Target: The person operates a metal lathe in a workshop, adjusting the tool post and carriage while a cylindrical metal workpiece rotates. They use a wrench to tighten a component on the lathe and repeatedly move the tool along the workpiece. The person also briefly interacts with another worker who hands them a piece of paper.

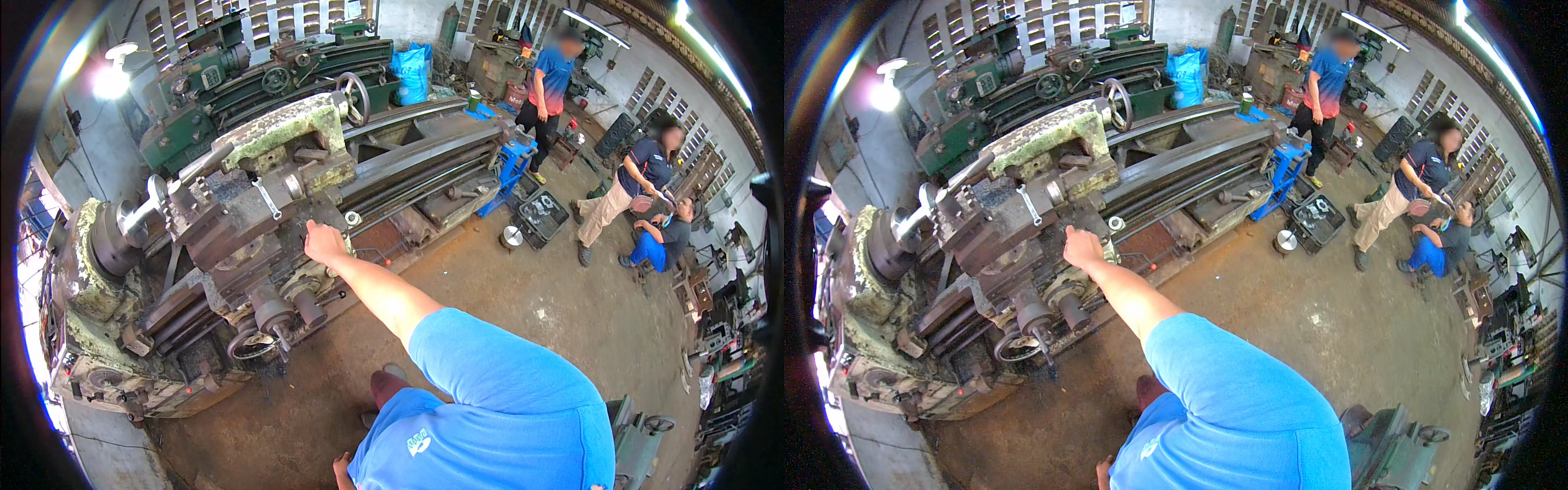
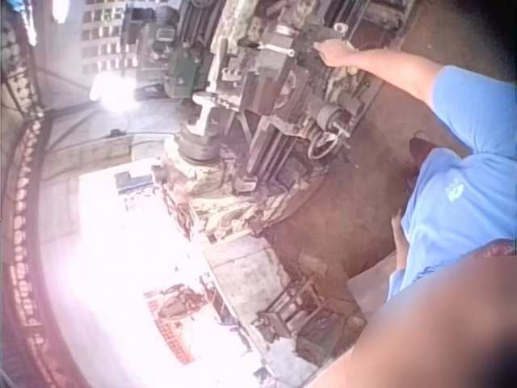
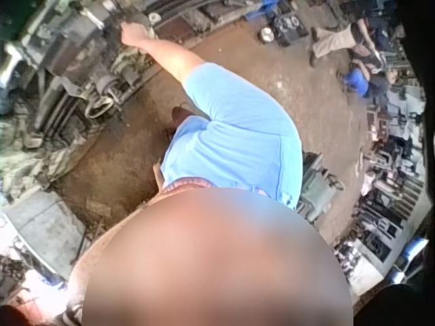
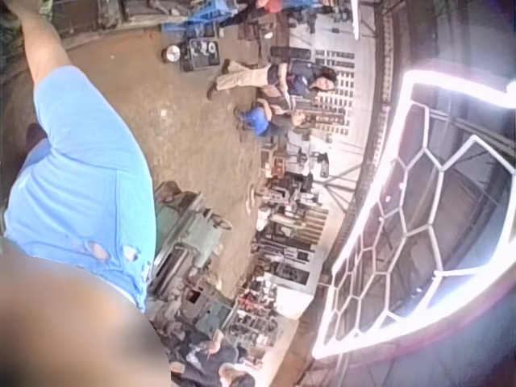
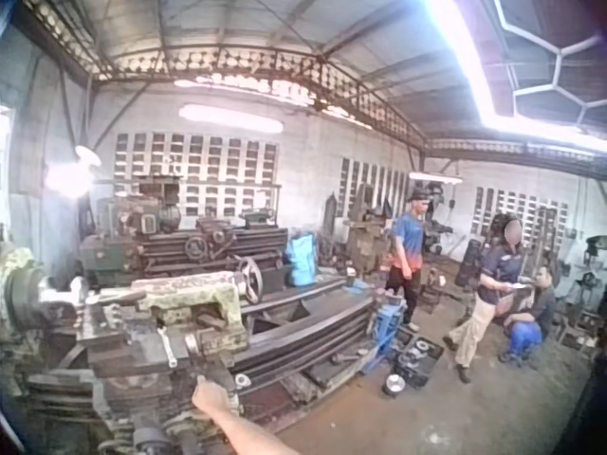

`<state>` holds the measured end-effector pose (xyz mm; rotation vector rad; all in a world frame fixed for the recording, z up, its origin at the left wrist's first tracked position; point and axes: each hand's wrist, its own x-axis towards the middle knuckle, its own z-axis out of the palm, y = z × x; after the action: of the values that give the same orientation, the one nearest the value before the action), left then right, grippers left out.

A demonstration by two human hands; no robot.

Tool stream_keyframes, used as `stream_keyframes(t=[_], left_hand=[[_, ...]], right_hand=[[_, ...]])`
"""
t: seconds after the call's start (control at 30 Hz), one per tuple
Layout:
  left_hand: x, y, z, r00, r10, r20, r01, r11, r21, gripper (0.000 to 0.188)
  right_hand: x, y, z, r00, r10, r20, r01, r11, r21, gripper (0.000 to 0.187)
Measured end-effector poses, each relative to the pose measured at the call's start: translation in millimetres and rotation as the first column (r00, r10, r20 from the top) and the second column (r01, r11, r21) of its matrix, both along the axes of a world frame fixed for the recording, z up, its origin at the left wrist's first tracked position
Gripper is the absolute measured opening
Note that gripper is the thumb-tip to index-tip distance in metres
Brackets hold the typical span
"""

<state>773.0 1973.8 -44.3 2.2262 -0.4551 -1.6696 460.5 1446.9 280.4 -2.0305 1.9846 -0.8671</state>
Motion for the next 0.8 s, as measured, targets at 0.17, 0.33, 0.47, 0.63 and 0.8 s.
stream_keyframes(t=[0.17, 0.33, 0.47, 0.63, 0.8], left_hand=[[-1.7, -6.0, 9.6, 0.975, -0.211, 0.075, 0.208, 0.977, 0.045, 0.040], [0.2, -4.1, 4.3, 0.991, -0.117, 0.062, 0.119, 0.992, -0.033, 0.034], [4.4, -0.1, -4.4, 0.952, -0.295, 0.077, 0.301, 0.951, -0.066, 0.033], [4.8, 2.0, -9.1, 0.979, -0.201, 0.033, 0.203, 0.977, -0.061, 0.034], [7.1, 13.6, -27.3, 0.963, -0.238, 0.126, 0.237, 0.971, 0.029, 0.051]], right_hand=[[0.2, 0.2, 1.2, 1.000, -0.015, -0.018, 0.016, 0.999, 0.045, 0.018], [0.6, 0.2, 0.5, 1.000, 0.002, -0.026, -0.002, 1.000, -0.010, 0.018], [0.7, 1.0, 1.3, 1.000, -0.011, -0.026, 0.011, 1.000, 0.019, 0.018], [0.3, 0.2, 2.1, 1.000, -0.003, -0.027, 0.005, 0.999, 0.044, 0.022], [4.6, -2.0, 1.8, 0.999, -0.013, -0.041, 0.016, 0.997, 0.071, 0.024]])
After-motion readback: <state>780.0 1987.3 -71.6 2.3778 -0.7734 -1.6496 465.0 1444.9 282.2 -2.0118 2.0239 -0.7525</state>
